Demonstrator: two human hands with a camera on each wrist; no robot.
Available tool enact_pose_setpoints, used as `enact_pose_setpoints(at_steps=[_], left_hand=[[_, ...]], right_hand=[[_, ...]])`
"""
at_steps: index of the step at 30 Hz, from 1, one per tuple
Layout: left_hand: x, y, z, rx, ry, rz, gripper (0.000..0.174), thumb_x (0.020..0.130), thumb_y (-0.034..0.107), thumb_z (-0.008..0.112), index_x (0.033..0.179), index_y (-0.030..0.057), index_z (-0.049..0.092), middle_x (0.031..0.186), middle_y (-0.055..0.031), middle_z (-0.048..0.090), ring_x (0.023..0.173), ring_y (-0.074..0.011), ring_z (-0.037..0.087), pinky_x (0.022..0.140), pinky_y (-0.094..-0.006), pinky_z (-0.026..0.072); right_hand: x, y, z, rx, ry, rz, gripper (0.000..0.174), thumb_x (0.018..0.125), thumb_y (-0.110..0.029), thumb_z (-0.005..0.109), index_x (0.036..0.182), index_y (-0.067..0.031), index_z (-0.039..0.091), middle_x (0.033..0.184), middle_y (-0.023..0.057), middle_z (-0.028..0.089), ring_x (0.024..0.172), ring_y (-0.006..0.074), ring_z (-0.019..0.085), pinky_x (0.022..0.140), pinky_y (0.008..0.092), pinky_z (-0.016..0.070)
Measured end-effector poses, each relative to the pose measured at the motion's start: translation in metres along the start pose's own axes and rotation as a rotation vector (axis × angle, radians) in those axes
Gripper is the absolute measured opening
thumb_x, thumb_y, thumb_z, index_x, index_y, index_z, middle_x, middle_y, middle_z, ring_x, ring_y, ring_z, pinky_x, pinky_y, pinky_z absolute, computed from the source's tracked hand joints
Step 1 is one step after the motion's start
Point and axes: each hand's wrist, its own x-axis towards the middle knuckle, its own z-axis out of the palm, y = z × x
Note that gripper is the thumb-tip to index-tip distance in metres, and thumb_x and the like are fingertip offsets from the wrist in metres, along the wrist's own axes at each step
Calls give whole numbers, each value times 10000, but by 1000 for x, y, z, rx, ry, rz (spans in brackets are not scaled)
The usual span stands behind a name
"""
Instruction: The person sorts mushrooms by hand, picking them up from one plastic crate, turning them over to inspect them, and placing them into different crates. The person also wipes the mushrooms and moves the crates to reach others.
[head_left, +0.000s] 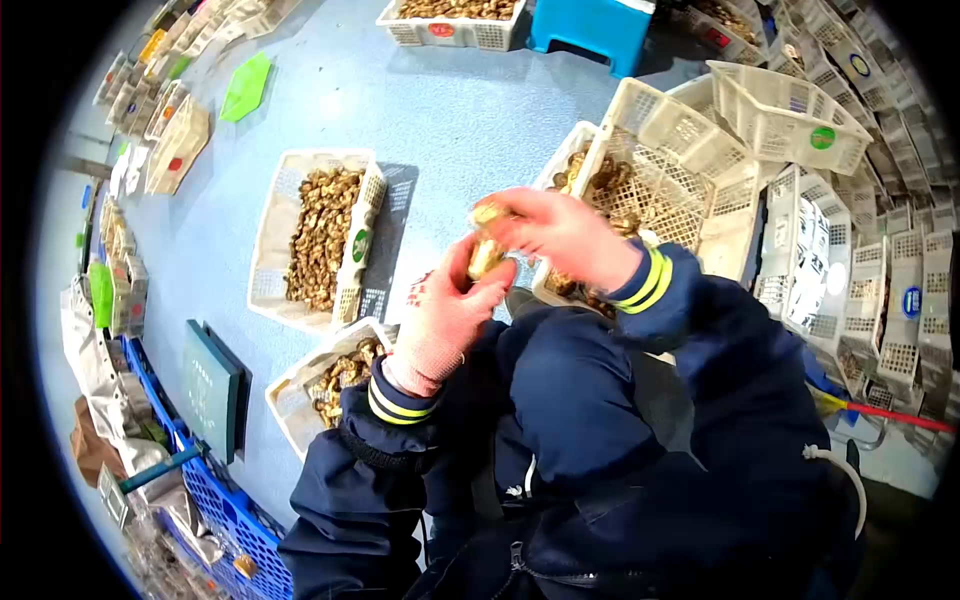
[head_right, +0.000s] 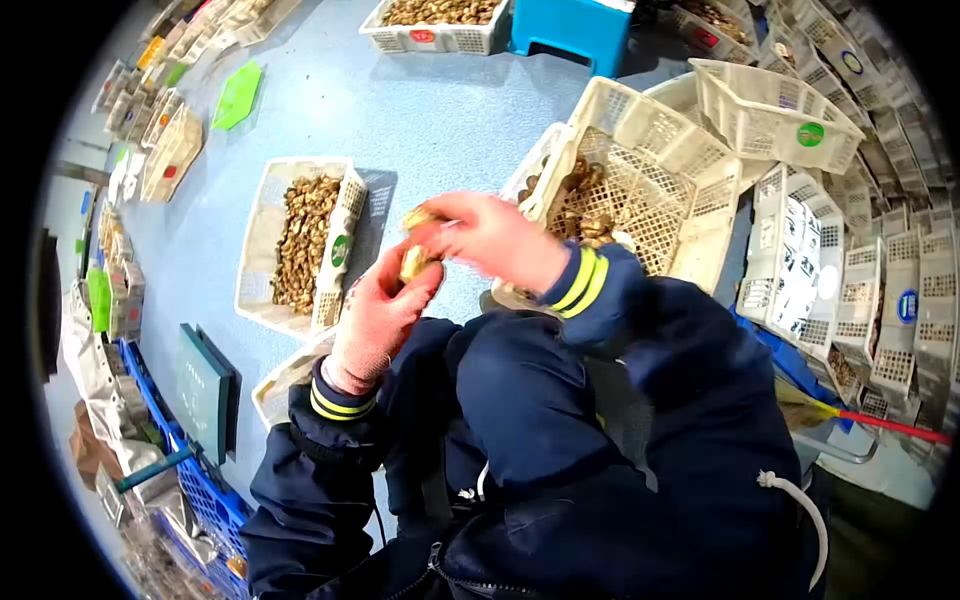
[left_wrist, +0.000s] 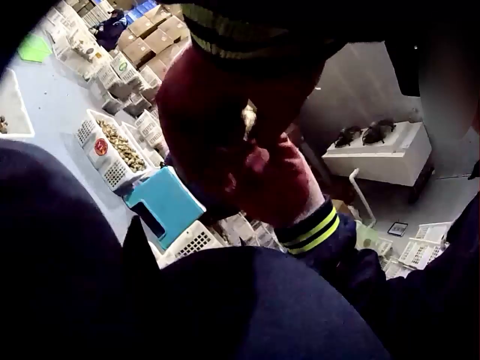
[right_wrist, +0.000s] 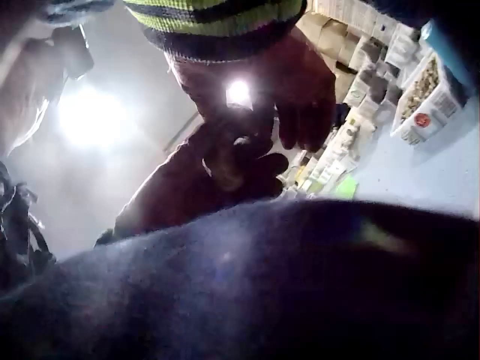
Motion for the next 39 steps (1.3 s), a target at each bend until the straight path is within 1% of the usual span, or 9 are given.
enact_pose_setpoints(at_steps=[1,5,12,14,17,22,29,34,39], left_hand=[[1,-6,-6,56,19,25,292,842,189,605,1080,27,557,781,7,558,689,-46,443,601,-223,390],[-17,-8,-41,-205,124,27,208,854,142,539,989,-15,568,868,-86,632,731,-121,578,639,-231,442],[-54,-88,-133,-226,305,-148,310,890,258,509,974,-32,575,859,-115,639,736,-185,624,626,-260,479],[-91,-147,-161,-251,435,-378,347,881,306,528,1027,-7,566,904,-99,635,791,-185,623,651,-260,488],[-143,-237,-193,-398,448,-492,380,868,343,546,1083,29,531,979,-97,618,870,-212,614,702,-317,503],[-163,-261,-190,-466,575,-709,292,883,296,519,1018,38,549,949,-108,623,827,-240,624,681,-367,524],[-125,-255,-194,-419,534,-548,280,893,269,529,1058,43,546,954,-86,614,831,-200,612,673,-325,511],[-132,-324,-221,-318,202,-370,216,888,246,534,994,59,516,1021,-106,593,920,-246,581,786,-395,489],[-158,-300,-205,-313,429,-498,240,863,262,573,1020,84,535,978,-80,616,843,-229,606,682,-354,499]], right_hand=[[8,0,11,-252,16,-93,457,853,-319,587,1172,-3,503,1032,87,580,951,160,543,841,266,422],[6,6,-13,311,15,7,456,876,-274,559,1223,11,475,1051,74,584,953,140,555,793,247,450],[-4,110,-180,70,666,159,299,867,-160,477,1112,-11,563,943,71,625,808,115,585,710,250,472],[3,166,-239,-420,537,522,362,845,-253,504,1126,-32,555,999,97,625,867,168,598,756,287,472],[28,221,-247,-912,542,579,492,813,-385,493,1190,-72,526,1069,186,595,1008,334,548,878,385,417],[70,258,-228,-1397,103,1085,515,913,-285,322,1367,-47,279,1395,128,334,1277,250,335,1045,343,287],[18,256,-248,-725,626,567,407,725,-177,600,1110,-45,585,975,139,638,871,228,599,777,315,454],[-3,209,-242,-948,549,666,381,791,-271,527,1141,-128,572,1050,134,612,964,284,574,851,349,437],[28,206,-221,-1442,103,681,454,811,-298,539,1245,-179,479,1263,110,482,1129,272,478,916,370,411]])
